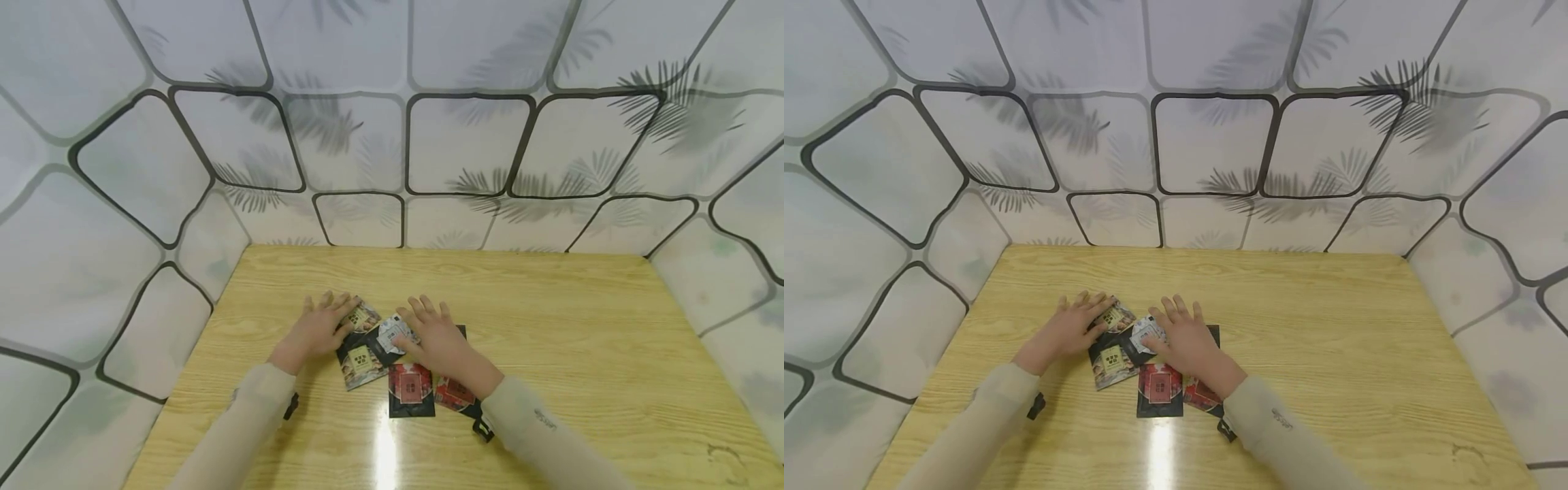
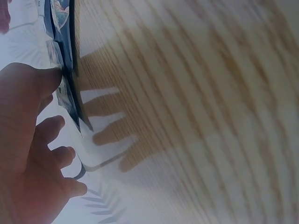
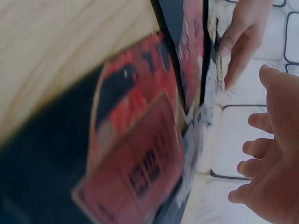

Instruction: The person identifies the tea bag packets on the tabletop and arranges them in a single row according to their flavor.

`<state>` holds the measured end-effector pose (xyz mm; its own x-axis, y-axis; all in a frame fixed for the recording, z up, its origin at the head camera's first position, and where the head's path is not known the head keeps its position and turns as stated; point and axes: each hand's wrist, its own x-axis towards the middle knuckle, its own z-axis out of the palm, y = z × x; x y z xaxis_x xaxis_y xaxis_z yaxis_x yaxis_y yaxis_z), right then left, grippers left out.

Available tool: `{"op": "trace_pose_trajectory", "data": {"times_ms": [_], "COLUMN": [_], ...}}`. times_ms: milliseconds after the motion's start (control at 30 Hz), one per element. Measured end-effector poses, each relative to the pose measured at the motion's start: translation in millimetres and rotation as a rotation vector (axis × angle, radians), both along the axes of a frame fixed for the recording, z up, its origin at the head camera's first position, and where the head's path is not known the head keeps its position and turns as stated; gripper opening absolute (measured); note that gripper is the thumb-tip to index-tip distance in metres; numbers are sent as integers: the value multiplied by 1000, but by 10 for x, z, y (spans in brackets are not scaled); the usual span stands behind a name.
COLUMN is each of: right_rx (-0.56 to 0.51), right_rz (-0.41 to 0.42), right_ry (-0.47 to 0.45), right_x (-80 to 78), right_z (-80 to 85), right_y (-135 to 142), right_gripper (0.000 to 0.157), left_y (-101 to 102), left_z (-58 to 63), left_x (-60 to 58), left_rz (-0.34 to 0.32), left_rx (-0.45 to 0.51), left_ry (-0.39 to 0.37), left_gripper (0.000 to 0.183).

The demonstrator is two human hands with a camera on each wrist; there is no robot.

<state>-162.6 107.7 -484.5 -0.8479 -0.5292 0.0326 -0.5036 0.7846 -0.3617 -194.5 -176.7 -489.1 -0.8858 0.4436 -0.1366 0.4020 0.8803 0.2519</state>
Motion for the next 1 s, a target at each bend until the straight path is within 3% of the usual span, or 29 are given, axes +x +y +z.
{"op": "trace_pose_trajectory", "data": {"times_ms": [333, 1000], "right_rx": [21, 53], "right_rz": [39, 74], "right_ry": [-93, -118], "right_x": [30, 33], "right_z": [-93, -136], "right_y": [-175, -232], "right_gripper": [75, 73], "left_y": [24, 56], "left_z": [-30, -77], "left_x": [-24, -58], "left_rz": [9, 65], "left_rx": [-15, -26], "left_ry": [-3, 13], "left_gripper": [61, 65]}}
